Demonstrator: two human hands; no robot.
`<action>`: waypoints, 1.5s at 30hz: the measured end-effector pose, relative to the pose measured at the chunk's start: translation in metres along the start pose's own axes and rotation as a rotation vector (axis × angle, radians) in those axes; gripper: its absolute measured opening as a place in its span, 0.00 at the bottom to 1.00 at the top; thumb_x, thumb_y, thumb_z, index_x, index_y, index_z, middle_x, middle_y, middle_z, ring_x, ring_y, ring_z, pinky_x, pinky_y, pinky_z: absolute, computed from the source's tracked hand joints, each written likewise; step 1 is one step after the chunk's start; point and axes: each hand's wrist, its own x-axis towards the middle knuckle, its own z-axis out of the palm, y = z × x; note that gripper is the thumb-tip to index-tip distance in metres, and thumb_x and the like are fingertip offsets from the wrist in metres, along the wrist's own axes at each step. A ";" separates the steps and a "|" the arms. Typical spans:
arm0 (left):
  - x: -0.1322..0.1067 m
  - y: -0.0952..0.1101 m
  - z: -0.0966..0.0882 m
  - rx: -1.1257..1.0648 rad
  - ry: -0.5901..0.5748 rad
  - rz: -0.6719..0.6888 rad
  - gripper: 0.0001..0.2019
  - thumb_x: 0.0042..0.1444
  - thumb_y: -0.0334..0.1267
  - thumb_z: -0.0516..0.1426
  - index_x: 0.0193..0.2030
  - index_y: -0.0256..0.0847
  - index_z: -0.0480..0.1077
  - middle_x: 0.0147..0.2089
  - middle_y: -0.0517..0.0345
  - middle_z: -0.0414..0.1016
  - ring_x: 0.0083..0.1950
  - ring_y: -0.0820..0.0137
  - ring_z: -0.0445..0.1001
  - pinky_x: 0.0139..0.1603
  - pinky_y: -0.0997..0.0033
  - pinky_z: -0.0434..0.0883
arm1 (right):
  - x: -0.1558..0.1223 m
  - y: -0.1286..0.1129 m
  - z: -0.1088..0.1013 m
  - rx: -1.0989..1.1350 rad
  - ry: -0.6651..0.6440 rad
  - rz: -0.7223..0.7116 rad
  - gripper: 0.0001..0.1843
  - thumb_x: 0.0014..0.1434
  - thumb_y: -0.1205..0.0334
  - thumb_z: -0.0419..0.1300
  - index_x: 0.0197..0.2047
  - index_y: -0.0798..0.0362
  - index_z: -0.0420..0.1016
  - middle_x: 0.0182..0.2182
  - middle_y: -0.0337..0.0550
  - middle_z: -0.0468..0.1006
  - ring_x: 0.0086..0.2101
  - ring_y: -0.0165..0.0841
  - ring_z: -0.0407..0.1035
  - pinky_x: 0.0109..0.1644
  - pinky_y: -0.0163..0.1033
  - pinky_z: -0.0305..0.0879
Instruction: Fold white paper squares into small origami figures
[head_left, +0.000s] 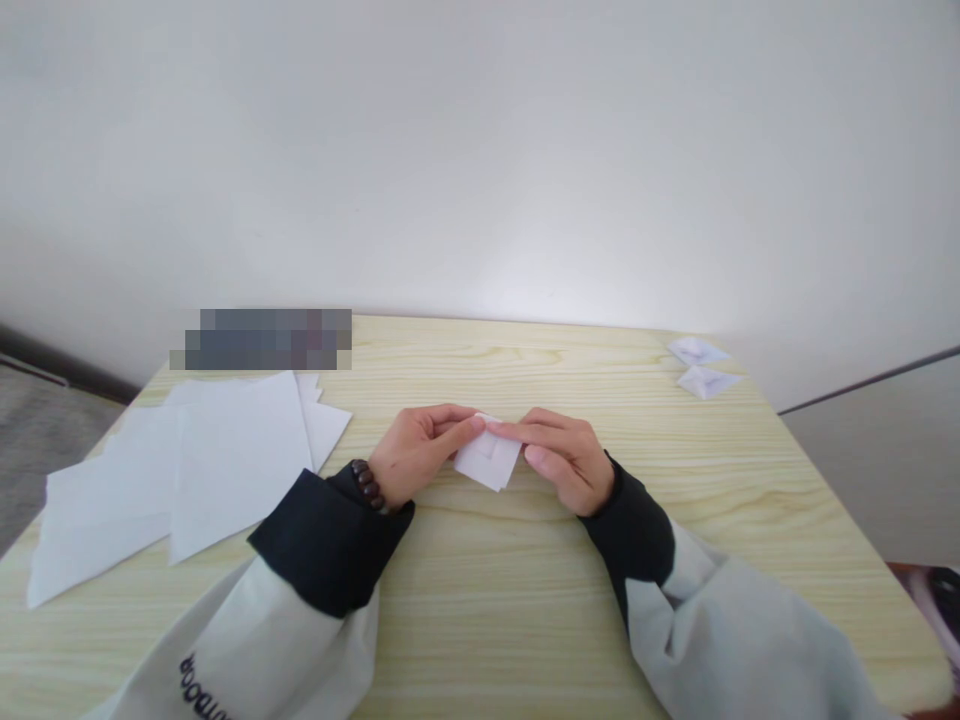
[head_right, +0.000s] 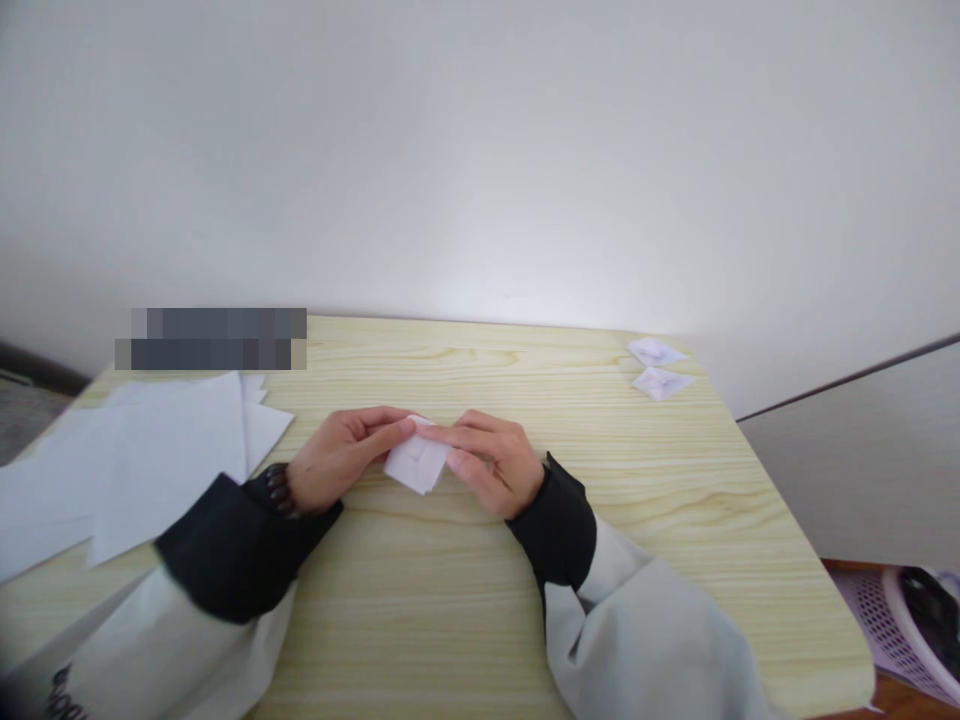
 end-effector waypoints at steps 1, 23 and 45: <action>0.000 0.000 0.000 -0.011 0.001 -0.004 0.19 0.47 0.49 0.61 0.40 0.36 0.76 0.34 0.55 0.79 0.31 0.73 0.72 0.31 0.77 0.66 | 0.000 0.000 0.001 0.010 0.018 0.046 0.18 0.60 0.65 0.48 0.51 0.54 0.71 0.29 0.42 0.71 0.28 0.28 0.65 0.32 0.35 0.63; -0.005 0.003 0.006 0.057 0.122 0.056 0.21 0.45 0.53 0.60 0.34 0.34 0.77 0.31 0.54 0.78 0.30 0.69 0.72 0.31 0.73 0.69 | 0.003 -0.002 0.005 -0.052 -0.037 0.300 0.15 0.60 0.60 0.52 0.23 0.54 0.66 0.17 0.34 0.65 0.19 0.23 0.55 0.23 0.31 0.51; -0.006 0.000 0.010 -0.014 0.057 0.072 0.27 0.43 0.56 0.61 0.43 0.35 0.75 0.35 0.52 0.80 0.36 0.64 0.77 0.36 0.70 0.74 | 0.003 0.000 0.006 0.052 0.086 0.365 0.15 0.61 0.59 0.51 0.25 0.54 0.68 0.18 0.36 0.69 0.21 0.25 0.61 0.25 0.31 0.57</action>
